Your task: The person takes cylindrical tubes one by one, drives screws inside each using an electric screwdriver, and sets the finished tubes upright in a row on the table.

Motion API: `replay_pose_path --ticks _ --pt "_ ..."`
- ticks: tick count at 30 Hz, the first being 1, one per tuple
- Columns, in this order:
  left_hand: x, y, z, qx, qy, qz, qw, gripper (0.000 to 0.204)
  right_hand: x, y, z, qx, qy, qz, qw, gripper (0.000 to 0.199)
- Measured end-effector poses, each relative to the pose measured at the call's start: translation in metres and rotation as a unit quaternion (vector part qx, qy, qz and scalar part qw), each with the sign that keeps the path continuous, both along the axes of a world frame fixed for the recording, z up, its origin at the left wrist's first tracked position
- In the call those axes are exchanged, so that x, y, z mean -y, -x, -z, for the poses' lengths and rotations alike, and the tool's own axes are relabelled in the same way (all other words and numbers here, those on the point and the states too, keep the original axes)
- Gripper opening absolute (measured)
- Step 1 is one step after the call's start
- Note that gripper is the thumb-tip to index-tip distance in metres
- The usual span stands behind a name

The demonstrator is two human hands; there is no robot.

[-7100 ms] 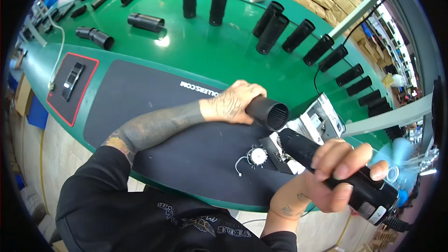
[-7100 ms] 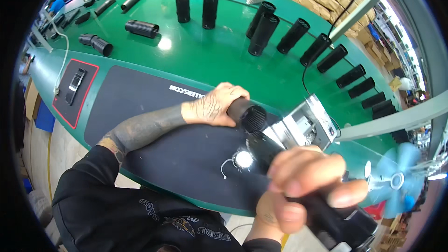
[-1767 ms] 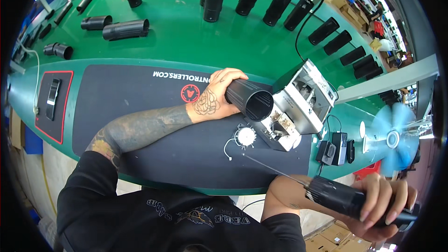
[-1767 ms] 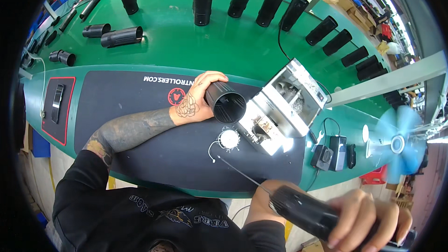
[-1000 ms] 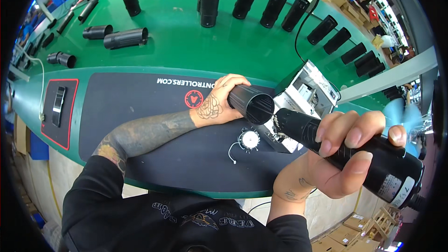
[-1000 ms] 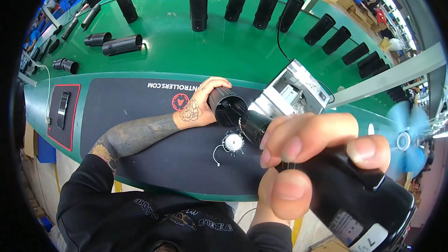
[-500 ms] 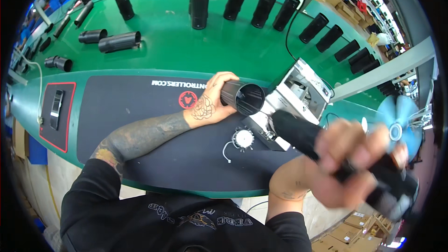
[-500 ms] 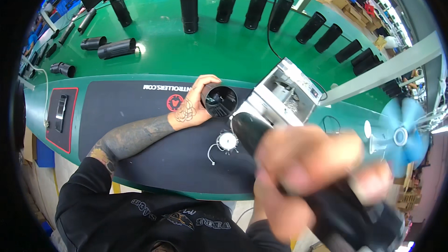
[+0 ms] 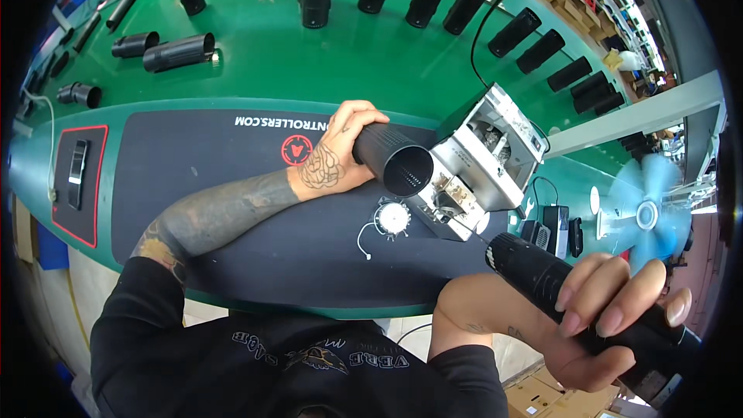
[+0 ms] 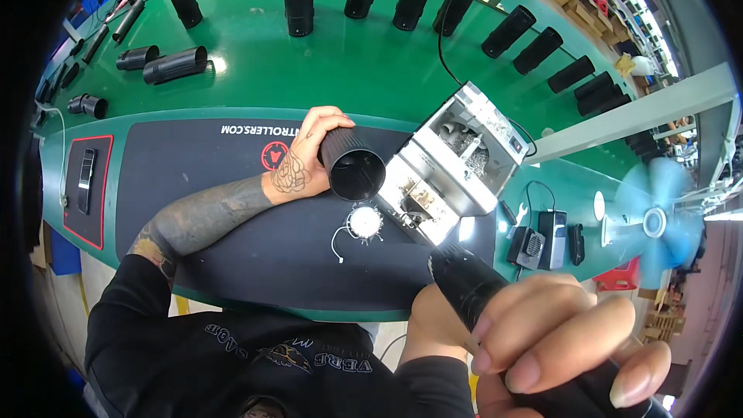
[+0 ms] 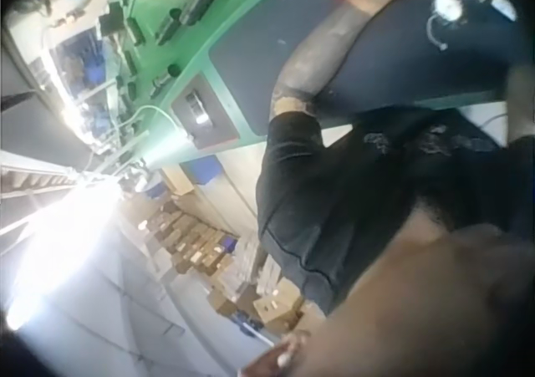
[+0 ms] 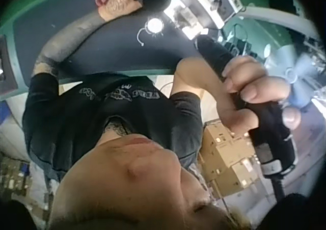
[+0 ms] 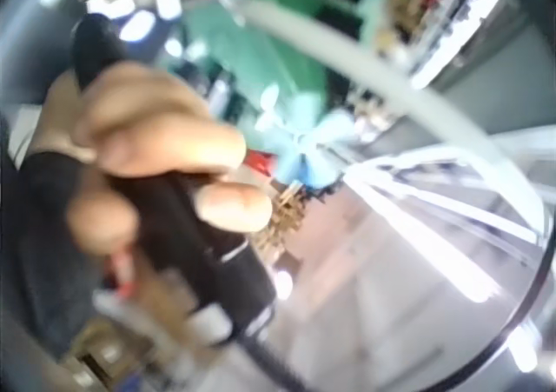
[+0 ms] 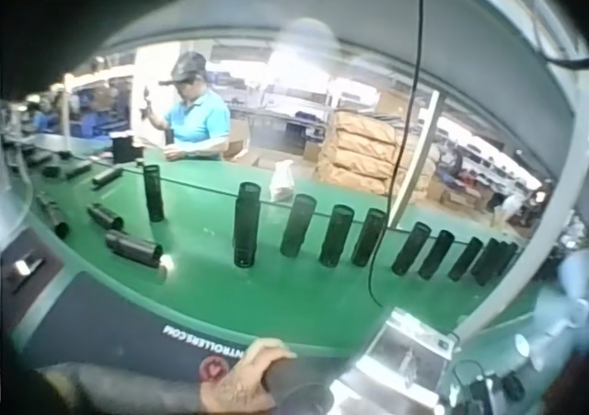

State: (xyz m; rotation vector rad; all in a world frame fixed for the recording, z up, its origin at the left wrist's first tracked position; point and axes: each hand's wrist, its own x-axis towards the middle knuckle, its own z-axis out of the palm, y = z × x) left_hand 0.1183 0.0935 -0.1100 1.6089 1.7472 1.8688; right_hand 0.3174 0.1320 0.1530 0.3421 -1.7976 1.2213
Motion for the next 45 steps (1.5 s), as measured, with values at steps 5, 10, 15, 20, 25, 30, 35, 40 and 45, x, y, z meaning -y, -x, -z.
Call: replay_pose_path --ticks 5,10,15,20,25,30,35,40,45 --pt "0.000 0.005 0.003 0.016 -0.030 0.011 0.999 0.066 -0.012 -0.005 -0.003 0.012 0.100 -0.137 0.985 0.045" --pt "0.001 0.007 0.003 0.042 -0.052 0.029 0.997 0.065 -0.030 -0.033 -0.002 -0.095 0.137 -0.268 0.949 0.049" --pt "0.005 0.010 0.002 0.037 -0.049 0.022 0.998 0.065 -0.033 -0.072 0.004 -0.132 0.178 -0.322 0.920 0.035" --pt "0.004 0.005 -0.001 0.040 -0.050 0.031 0.997 0.064 -0.005 0.030 0.022 -0.081 0.025 -0.125 0.989 0.043" --pt "0.004 0.004 -0.007 0.057 -0.047 0.033 0.997 0.063 0.000 0.050 0.031 -0.048 -0.021 -0.032 0.998 0.044" --pt "0.006 0.006 -0.007 0.079 -0.033 0.033 0.996 0.062 -0.003 0.059 0.035 0.007 -0.007 -0.058 0.998 0.043" --pt "0.009 0.009 -0.004 0.083 -0.020 0.040 0.996 0.065 0.002 0.062 0.038 0.023 -0.005 -0.060 0.998 0.042" --pt "0.006 0.003 -0.003 0.089 -0.041 0.055 0.994 0.066 0.004 0.057 0.032 0.018 0.003 -0.065 0.998 0.040" --pt "0.008 0.001 0.000 0.112 -0.035 0.037 0.992 0.066 -0.001 0.033 0.015 -0.146 0.100 -0.092 0.980 0.034"
